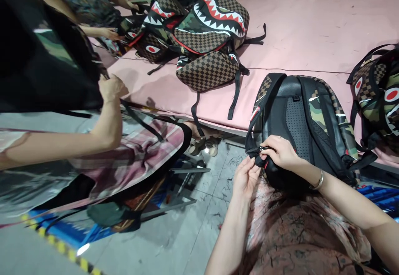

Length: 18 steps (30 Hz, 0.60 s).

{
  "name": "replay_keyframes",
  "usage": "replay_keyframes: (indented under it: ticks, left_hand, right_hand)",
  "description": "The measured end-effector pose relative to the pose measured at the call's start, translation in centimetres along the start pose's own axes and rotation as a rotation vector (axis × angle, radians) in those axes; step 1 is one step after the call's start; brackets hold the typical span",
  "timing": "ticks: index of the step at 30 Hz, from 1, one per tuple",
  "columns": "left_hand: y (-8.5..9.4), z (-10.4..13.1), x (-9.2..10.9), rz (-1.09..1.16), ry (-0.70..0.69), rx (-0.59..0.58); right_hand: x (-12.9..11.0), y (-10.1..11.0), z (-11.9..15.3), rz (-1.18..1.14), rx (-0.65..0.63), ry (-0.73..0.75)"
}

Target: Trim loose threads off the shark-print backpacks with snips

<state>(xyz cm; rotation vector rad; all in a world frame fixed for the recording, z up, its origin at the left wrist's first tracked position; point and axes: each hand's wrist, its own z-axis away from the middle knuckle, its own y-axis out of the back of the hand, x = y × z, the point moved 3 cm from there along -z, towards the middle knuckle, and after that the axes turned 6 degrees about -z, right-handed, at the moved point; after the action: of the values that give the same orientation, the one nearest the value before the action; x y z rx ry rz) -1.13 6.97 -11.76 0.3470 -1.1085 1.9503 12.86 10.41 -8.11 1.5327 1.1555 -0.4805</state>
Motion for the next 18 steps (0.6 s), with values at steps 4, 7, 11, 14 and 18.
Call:
replay_keyframes:
  ticks: [4, 7, 11, 14, 18]
  left_hand:
    - [-0.6, 0.6, -0.2, -0.136, -0.14, -0.019]
    - [-0.8, 0.7, -0.7, -0.282, -0.347, 0.052]
    - [0.5, 0.4, -1.4, -0.44, -0.408, 0.116]
    - [2.5, 0.7, -1.0, -0.533, -0.346, 0.138]
    - [3.8, 3.4, -0.7, -0.685, -0.099, -0.065]
  right_hand:
    - [0.6, -0.9, -0.5, -0.419, 0.05, -0.353]
    - [0.3, -2.4, -0.9, -0.695, -0.05, -0.483]
    - [0.3, -2.3, -1.4, -0.938, 0.129, -0.522]
    - [1.1, -1.5, -1.5, -1.018, 0.223, -0.614]
    - [2.5, -0.6, -1.3, -1.108, 0.235, -0.686]
